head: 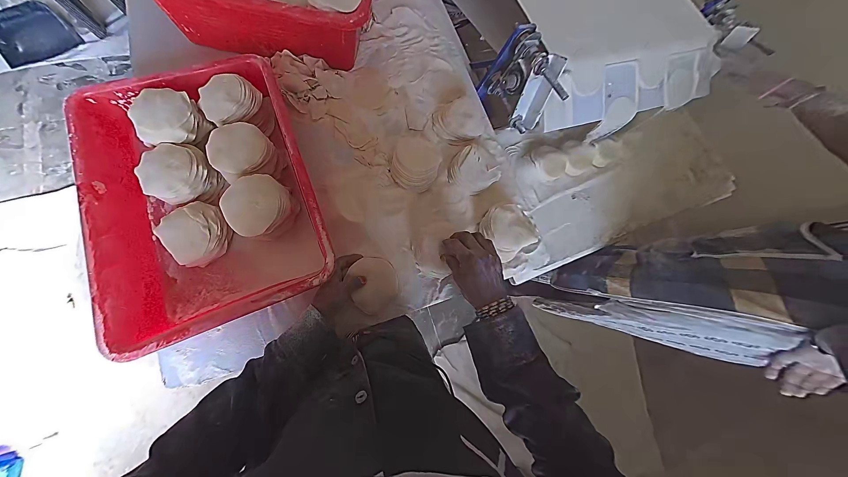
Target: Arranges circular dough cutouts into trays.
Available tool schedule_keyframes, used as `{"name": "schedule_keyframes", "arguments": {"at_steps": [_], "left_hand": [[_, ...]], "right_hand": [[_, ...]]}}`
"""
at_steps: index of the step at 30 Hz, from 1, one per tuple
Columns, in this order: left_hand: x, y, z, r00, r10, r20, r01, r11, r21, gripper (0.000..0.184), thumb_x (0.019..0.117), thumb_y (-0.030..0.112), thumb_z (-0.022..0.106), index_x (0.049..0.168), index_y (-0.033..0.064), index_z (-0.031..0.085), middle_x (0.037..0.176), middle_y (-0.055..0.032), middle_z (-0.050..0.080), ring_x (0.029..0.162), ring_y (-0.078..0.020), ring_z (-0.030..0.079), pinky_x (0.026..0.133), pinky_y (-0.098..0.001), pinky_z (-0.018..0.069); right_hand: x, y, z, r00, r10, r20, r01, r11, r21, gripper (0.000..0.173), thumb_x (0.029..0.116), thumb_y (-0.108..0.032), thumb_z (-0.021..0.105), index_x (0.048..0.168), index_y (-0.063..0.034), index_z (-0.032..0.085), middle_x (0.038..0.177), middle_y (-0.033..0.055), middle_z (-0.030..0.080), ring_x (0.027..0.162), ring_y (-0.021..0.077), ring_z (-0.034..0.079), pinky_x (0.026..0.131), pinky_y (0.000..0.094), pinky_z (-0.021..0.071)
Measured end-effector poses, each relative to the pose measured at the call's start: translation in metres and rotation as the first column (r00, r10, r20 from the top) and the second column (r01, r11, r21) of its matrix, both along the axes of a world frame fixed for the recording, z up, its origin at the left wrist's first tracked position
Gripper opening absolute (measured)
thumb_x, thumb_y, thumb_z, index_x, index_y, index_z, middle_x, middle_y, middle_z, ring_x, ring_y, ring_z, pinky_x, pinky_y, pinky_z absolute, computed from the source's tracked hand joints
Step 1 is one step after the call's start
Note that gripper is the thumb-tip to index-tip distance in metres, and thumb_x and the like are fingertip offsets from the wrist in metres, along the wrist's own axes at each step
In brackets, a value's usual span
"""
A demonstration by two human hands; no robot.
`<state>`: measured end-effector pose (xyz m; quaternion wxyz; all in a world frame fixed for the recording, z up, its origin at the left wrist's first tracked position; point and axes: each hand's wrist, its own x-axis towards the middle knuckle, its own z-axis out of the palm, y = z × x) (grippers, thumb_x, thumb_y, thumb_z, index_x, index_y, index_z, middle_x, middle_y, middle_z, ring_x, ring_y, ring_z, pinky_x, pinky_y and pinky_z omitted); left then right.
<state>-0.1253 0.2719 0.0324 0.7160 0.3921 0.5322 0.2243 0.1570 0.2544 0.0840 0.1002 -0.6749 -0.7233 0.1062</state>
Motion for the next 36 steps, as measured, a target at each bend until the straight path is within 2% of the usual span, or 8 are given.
{"name": "schedule_keyframes", "arguments": {"at_steps": [4,13,17,20,22,27,32,36], "left_hand": [[0.0,0.0,0.0,0.998,0.051,0.019,-0.051,0.999,0.002,0.053,0.0944,0.0,0.06,0.145,0.0012,0.043,0.131,-0.0163,0.06,0.105,-0.0165,0.065,0.085,-0.0325,0.0568],[-0.001,-0.003,-0.008,0.989,0.124,0.082,-0.125,0.992,0.006,0.05,0.0926,-0.006,0.058,0.142,0.0,0.049,0.129,-0.0148,0.061,0.105,-0.0148,0.065,0.085,-0.0305,0.0561],[0.002,-0.003,-0.008,0.988,0.147,0.054,-0.148,0.989,0.006,0.046,0.0959,0.001,0.06,0.141,-0.0004,0.05,0.132,-0.0161,0.059,0.108,-0.0163,0.064,0.089,-0.0317,0.0554],[0.004,-0.002,-0.001,0.991,0.127,-0.03,-0.126,0.992,0.02,0.047,0.0973,0.012,0.064,0.141,-0.0005,0.05,0.132,-0.0172,0.059,0.111,-0.0173,0.062,0.091,-0.033,0.0542],[0.007,-0.002,0.002,0.991,0.1,-0.086,-0.096,0.994,0.049,0.051,0.0949,0.013,0.066,0.141,-0.0008,0.049,0.135,-0.0184,0.057,0.114,-0.0189,0.061,0.094,-0.0343,0.0529],[0.01,-0.005,0.005,0.979,0.104,-0.174,-0.086,0.99,0.11,0.054,0.0901,0.009,0.07,0.138,-0.0033,0.05,0.127,-0.0198,0.06,0.107,-0.0196,0.064,0.089,-0.0344,0.0548],[0.012,0.002,0.009,0.964,-0.01,-0.264,0.046,0.991,0.129,0.058,0.0872,0.01,0.074,0.138,-0.0061,0.05,0.132,-0.0228,0.058,0.116,-0.0253,0.061,0.099,-0.0398,0.0508],[0.015,0.001,0.013,0.974,0.007,-0.228,0.028,0.988,0.153,0.054,0.0847,0.002,0.072,0.133,-0.0044,0.049,0.126,-0.0203,0.059,0.109,-0.0215,0.062,0.093,-0.0359,0.0532]], "right_hand": [[0.009,0.004,-0.014,0.991,0.103,0.079,-0.117,0.973,0.197,0.014,0.0939,-0.005,0.062,0.092,0.0011,0.074,0.097,0.0191,0.072,0.092,0.0385,0.07,0.08,0.0495,0.0562],[0.02,-0.012,0.019,0.984,0.155,-0.083,-0.149,0.986,0.081,0.02,0.0939,-0.018,0.062,0.098,-0.0035,0.075,0.095,0.0161,0.073,0.091,0.0359,0.07,0.078,0.0513,0.0546],[0.018,-0.005,0.015,0.974,-0.172,-0.144,0.175,0.984,0.009,0.036,0.0986,-0.032,0.063,0.11,0.0011,0.073,0.107,0.0221,0.07,0.101,0.0412,0.067,0.088,0.0556,0.053],[0.015,0.02,0.02,0.907,-0.409,-0.1,0.364,0.881,-0.303,0.063,0.0978,-0.049,0.065,0.135,0.0009,0.061,0.129,0.0246,0.063,0.125,0.0433,0.055,0.105,0.0583,0.0428],[0.012,0.034,0.02,0.88,-0.467,-0.086,0.388,0.812,-0.437,0.067,0.0957,-0.048,0.069,0.142,-0.0007,0.056,0.135,0.0238,0.06,0.131,0.0417,0.051,0.11,0.057,0.0396],[0.017,0.051,0.022,0.877,-0.466,-0.122,0.334,0.771,-0.543,0.056,0.088,-0.038,0.081,0.129,-0.0037,0.066,0.126,0.0214,0.065,0.126,0.04,0.054,0.107,0.0572,0.0408],[0.016,0.061,0.021,0.937,-0.307,-0.165,0.169,0.814,-0.556,0.039,0.0856,-0.031,0.082,0.107,-0.0012,0.069,0.112,0.0203,0.065,0.114,0.039,0.058,0.099,0.058,0.0452],[-0.016,0.042,0.049,0.911,-0.253,-0.325,0.067,0.869,-0.49,0.033,0.084,-0.024,0.081,0.105,-0.004,0.065,0.09,0.0151,0.067,0.087,0.0307,0.066,0.079,0.0538,0.0513]]}}
